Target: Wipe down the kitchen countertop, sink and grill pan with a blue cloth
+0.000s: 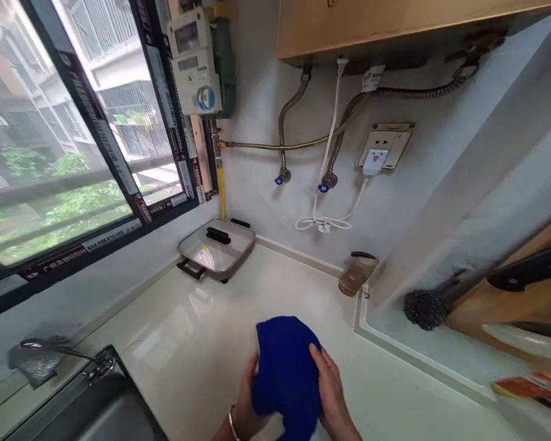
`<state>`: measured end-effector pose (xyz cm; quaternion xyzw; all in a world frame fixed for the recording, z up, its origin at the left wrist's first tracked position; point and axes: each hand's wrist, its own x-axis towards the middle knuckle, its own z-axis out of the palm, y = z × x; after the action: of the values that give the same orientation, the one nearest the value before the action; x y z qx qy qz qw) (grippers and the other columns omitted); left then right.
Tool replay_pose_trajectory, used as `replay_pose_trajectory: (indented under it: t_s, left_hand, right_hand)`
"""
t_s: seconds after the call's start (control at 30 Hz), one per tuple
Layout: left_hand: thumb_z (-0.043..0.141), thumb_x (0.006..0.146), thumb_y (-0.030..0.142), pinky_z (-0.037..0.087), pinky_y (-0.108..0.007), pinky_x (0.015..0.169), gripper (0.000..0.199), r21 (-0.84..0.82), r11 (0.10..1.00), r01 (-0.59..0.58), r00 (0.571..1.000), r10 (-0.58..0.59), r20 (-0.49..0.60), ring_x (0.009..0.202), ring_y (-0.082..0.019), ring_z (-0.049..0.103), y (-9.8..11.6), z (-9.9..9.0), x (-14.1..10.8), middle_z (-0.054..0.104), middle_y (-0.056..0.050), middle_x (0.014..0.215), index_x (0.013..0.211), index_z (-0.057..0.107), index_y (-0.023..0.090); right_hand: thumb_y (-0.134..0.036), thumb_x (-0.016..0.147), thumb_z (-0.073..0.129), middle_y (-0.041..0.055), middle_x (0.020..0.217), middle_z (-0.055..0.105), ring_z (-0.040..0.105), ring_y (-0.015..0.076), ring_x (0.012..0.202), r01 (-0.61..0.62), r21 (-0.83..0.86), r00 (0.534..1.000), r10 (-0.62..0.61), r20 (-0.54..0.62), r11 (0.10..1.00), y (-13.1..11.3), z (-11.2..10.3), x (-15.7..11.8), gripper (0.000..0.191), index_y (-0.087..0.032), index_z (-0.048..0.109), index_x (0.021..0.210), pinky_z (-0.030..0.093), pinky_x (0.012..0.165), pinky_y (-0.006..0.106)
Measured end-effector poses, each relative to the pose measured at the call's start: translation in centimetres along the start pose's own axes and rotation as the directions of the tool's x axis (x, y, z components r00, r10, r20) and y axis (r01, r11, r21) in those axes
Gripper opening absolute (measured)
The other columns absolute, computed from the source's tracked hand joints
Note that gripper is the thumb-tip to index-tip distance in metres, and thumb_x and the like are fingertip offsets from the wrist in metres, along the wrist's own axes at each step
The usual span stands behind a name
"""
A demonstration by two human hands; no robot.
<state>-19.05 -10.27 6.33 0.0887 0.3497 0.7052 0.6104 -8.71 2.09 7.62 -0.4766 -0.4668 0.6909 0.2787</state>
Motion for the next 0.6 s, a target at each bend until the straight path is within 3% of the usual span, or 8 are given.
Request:
replay_pose_trajectory:
  t_s: [0.1, 0.2, 0.3, 0.37, 0.43, 0.5, 0.57, 0.6]
  left_hand:
    - [0.046, 0.078, 0.074, 0.045, -0.051, 0.104, 0.074, -0.096, 0.995, -0.038, 0.996, 0.030, -0.087, 0.113, -0.030, 0.063, 1.8, 0.5, -0.8, 0.071, -0.010, 0.118, 0.131, 0.058, 0.024]
    - [0.065, 0.075, 0.054, 0.048, -0.048, 0.102, 0.069, -0.038, 0.999, -0.028, 0.995, 0.024, -0.096, 0.110, -0.029, 0.064, 1.1, -0.2, -1.1, 0.071, -0.010, 0.117, 0.135, 0.054, 0.022]
    - [0.068, 0.068, 0.029, 0.051, -0.047, 0.097, 0.083, 0.102, 0.992, -0.069, 0.975, 0.089, -0.205, 0.106, -0.029, 0.066, -0.4, -1.1, -1.1, 0.070, -0.010, 0.120, 0.146, 0.041, 0.022]
    - [0.059, 0.070, 0.022, 0.048, -0.050, 0.103, 0.086, 0.319, 0.942, -0.100, 0.949, 0.187, -0.254, 0.117, -0.030, 0.061, -0.6, -1.0, -1.0, 0.063, -0.010, 0.133, 0.151, 0.032, 0.024]
    - [0.051, 0.071, 0.016, 0.038, -0.051, 0.115, 0.084, 0.621, 0.769, -0.152, 0.947, 0.292, -0.131, 0.135, -0.029, 0.048, -0.1, 0.0, -1.0, 0.050, -0.008, 0.149, 0.152, 0.030, 0.025]
    - [0.050, 0.070, 0.011, 0.024, -0.055, 0.122, 0.081, 0.836, 0.486, -0.253, 0.946, 0.306, 0.108, 0.145, -0.030, 0.033, 0.5, 1.4, -1.2, 0.037, -0.006, 0.158, 0.149, 0.037, 0.026]
    - [0.052, 0.070, 0.011, 0.012, -0.066, 0.121, 0.075, 0.897, 0.260, -0.357, 0.925, 0.228, 0.303, 0.149, -0.036, 0.023, 0.9, 2.6, -1.6, 0.033, -0.004, 0.160, 0.142, 0.047, 0.031]
    - [0.053, 0.071, 0.011, 0.010, -0.070, 0.119, 0.070, 0.894, 0.193, -0.405, 0.910, 0.176, 0.374, 0.150, -0.038, 0.020, 0.9, 2.7, -1.9, 0.034, -0.003, 0.159, 0.137, 0.053, 0.033]
  right_hand:
    - [-0.067, 0.066, 0.069, 0.0082, 0.093, 0.077, 0.071, 0.0287, 0.092, -0.053, 0.035, 0.999, 0.053, 0.006, 0.998, 3.1, 0.4, -0.1, 0.071, -0.015, 0.067, 0.114, 0.059, 0.082, 0.041]
    - [-0.067, 0.067, 0.066, 0.0083, 0.088, 0.076, 0.071, 0.0289, 0.089, -0.046, -0.073, 0.999, 0.047, 0.014, 0.996, 5.8, -0.1, 0.3, 0.064, -0.015, 0.070, 0.104, 0.059, 0.080, 0.041]
    - [-0.066, 0.068, 0.063, 0.0124, 0.108, 0.073, 0.067, 0.0316, 0.104, 0.087, -0.324, 0.996, -0.090, 0.006, 0.942, 6.7, -0.7, 0.7, 0.067, -0.016, 0.067, 0.112, 0.055, 0.091, 0.045]
    - [-0.066, 0.070, 0.061, 0.0138, 0.129, 0.064, 0.063, 0.0309, 0.113, 0.161, -0.408, 0.985, -0.172, 0.010, 0.898, 6.4, -0.5, 0.6, 0.073, -0.018, 0.061, 0.125, 0.050, 0.099, 0.046]
    - [-0.068, 0.073, 0.057, 0.0125, 0.134, 0.061, 0.063, 0.0293, 0.114, 0.114, -0.305, 0.992, -0.090, 0.092, 0.945, 5.7, 0.0, 0.3, 0.073, -0.021, 0.058, 0.129, 0.051, 0.098, 0.045]
    - [-0.075, 0.074, 0.050, 0.0119, 0.120, 0.069, 0.067, 0.0299, 0.106, -0.072, -0.105, 0.957, 0.098, 0.274, 0.992, 5.1, 0.6, -0.1, 0.071, -0.021, 0.065, 0.118, 0.054, 0.091, 0.046]
    - [-0.083, 0.071, 0.043, 0.0130, 0.098, 0.074, 0.069, 0.0317, 0.096, -0.191, 0.026, 0.904, 0.166, 0.395, 0.981, 4.8, 1.1, -0.3, 0.075, -0.019, 0.073, 0.097, 0.055, 0.085, 0.048]
    - [-0.086, 0.069, 0.042, 0.0131, 0.088, 0.074, 0.070, 0.0318, 0.092, -0.183, 0.055, 0.906, 0.147, 0.397, 0.982, 4.6, 1.3, -0.2, 0.077, -0.019, 0.074, 0.088, 0.055, 0.083, 0.049]
